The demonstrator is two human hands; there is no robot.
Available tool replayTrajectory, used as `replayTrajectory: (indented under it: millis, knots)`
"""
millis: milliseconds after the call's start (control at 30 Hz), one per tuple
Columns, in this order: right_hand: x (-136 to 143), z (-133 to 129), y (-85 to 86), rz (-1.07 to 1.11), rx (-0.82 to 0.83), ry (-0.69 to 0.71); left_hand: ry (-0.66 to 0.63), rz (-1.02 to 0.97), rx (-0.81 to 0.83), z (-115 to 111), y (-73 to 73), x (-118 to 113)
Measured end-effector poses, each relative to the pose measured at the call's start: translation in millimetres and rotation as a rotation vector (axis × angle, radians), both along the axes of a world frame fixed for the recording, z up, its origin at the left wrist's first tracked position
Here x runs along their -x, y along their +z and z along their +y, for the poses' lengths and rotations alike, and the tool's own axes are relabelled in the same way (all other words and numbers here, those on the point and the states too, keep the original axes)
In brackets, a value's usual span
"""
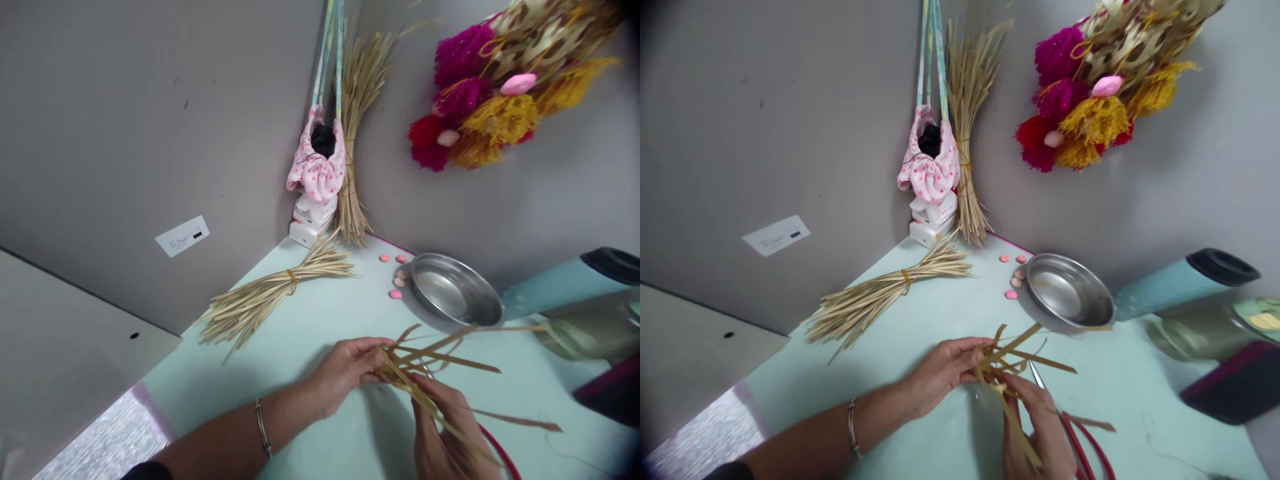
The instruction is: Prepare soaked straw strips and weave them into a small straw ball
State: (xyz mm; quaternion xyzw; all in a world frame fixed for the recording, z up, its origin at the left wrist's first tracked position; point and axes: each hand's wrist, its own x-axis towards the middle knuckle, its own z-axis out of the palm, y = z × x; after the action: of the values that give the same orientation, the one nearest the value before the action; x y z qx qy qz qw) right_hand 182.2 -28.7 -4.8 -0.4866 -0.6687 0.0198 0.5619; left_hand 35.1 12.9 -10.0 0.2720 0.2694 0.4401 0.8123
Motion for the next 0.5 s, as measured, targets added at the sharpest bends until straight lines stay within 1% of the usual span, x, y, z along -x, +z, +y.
replayTrajectory:
  millis: [100,233,433,500]
  knots:
    - [1.9,1.5,3.7,-0.020,-0.022,-0.020,-0.011,-0.015,0.002,-0.7,-0.4,-0.3]
    - [3.0,2.8,7.3,-0.097,-0.011,-0.070,-0.007,-0.011,0.012,-0.8,-2.5,-0.9]
    - [-1.8,4.5,4.4,-0.177,-0.031,-0.091,-0.017,-0.012,0.012,-1.6,-2.3,-1.7]
    - [-2.7,5.1,3.1,-0.172,-0.033,-0.077,-0.014,-0.014,0.013,-2.2,-2.0,-1.9]
